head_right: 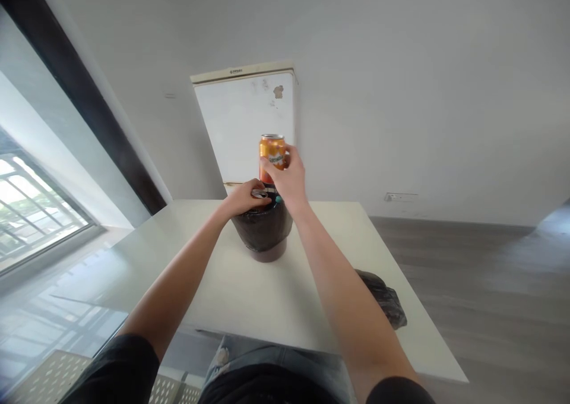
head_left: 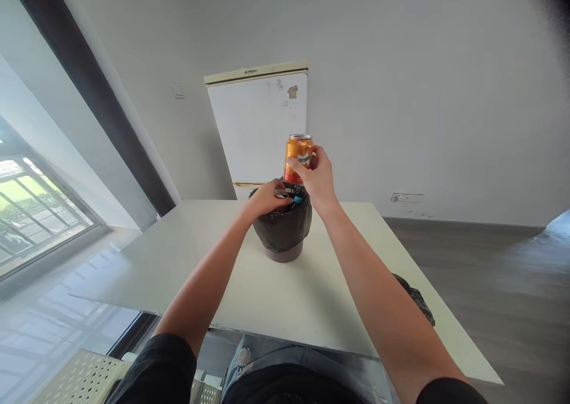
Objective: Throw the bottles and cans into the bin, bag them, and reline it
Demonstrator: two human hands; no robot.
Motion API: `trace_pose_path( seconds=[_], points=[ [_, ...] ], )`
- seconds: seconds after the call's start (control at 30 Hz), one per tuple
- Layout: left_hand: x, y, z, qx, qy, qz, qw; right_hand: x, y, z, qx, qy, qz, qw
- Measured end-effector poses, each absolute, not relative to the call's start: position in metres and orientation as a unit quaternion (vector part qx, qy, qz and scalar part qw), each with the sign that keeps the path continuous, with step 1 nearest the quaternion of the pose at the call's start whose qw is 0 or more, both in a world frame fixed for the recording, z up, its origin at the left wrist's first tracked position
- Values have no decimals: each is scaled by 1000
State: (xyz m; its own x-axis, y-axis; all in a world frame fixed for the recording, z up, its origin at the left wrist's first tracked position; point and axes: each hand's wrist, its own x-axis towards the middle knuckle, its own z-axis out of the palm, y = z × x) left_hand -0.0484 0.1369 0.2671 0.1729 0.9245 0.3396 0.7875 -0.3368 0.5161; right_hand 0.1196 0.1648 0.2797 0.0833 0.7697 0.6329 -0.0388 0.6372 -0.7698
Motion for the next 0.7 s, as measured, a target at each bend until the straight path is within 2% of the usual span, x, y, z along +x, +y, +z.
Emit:
trace_pose_path(
  seconds=[0.13,0.27,0.5,0.7],
  points=[
    [-49,153,270,803,561,178,96,136,165,270,-314,-574,318,686],
    [-48,170,269,809,569,121,89,144,166,261,-314,-550,322,704],
    [-52,175,261,802,590,79,58,147,162,260,-354,-583,266,681],
    [-52,181,251,783,613,85,63,145,165,252,-377,-590,304,646]
  ],
)
